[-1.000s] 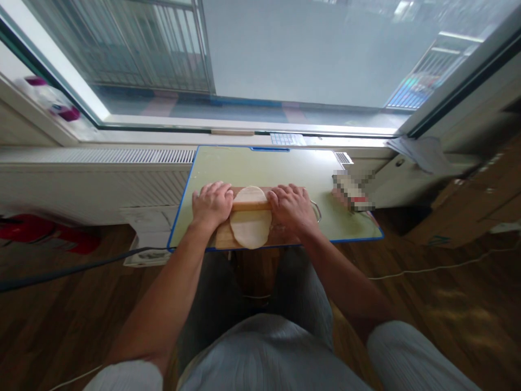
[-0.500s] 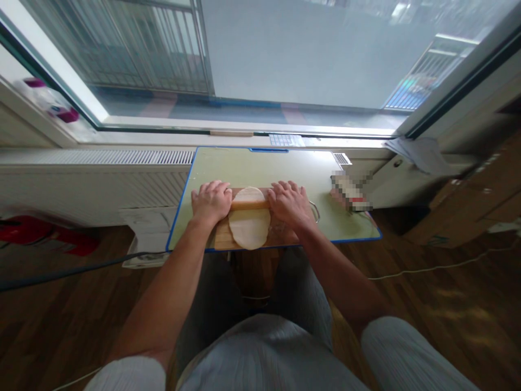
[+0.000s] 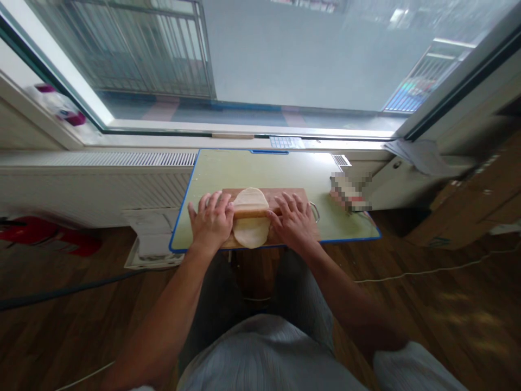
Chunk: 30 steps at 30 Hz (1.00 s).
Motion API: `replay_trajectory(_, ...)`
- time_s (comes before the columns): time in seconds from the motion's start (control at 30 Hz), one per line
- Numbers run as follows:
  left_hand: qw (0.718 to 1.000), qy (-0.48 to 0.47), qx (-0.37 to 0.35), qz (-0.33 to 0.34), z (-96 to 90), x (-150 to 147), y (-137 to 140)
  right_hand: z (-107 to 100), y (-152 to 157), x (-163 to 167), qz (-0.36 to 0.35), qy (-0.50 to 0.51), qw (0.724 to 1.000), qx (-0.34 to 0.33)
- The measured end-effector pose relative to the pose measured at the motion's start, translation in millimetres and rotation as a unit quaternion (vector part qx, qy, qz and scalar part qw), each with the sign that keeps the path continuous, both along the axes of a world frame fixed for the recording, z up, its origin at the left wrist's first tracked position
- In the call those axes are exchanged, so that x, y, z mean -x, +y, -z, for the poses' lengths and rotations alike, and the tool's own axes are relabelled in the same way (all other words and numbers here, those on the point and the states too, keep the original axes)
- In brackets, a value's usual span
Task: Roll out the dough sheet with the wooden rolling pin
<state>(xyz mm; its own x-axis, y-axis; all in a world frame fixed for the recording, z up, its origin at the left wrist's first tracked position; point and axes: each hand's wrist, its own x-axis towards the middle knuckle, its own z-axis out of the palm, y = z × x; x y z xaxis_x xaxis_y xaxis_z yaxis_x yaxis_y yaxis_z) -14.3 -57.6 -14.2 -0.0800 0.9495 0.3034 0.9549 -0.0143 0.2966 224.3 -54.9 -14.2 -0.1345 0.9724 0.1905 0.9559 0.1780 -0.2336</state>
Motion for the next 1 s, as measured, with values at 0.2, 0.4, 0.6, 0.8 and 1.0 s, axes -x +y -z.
replay_trajectory(0.2, 1.000, -0.002, -0.020, -0.007, 6.1, -8.5, -7.5, 3.1, -1.2, -3.0, 0.003, 0.004, 1.000, -0.017)
replay_trajectory(0.4, 1.000, -0.002, 0.004, 0.028, 9.2, -18.1, -10.7, 3.2, 2.0, 2.7, 0.022, 0.023, 0.999, -0.014)
replay_trajectory(0.6, 0.999, 0.003, 0.030, 0.027, 1.4, -15.7, 5.5, -5.5, 12.4, 4.6, 0.013, 0.004, 1.000, 0.005)
replay_trajectory(0.8, 1.000, 0.005, 0.023, 0.021, -0.4, -14.1, 26.1, -20.0, 25.2, 6.9, -0.013, -0.004, 1.000, 0.011)
replay_trajectory(1.0, 1.000, 0.007, 0.006, 0.017, 0.2, -12.5, 44.5, -28.7, 35.9, 13.0, -0.008, -0.030, 0.999, 0.018)
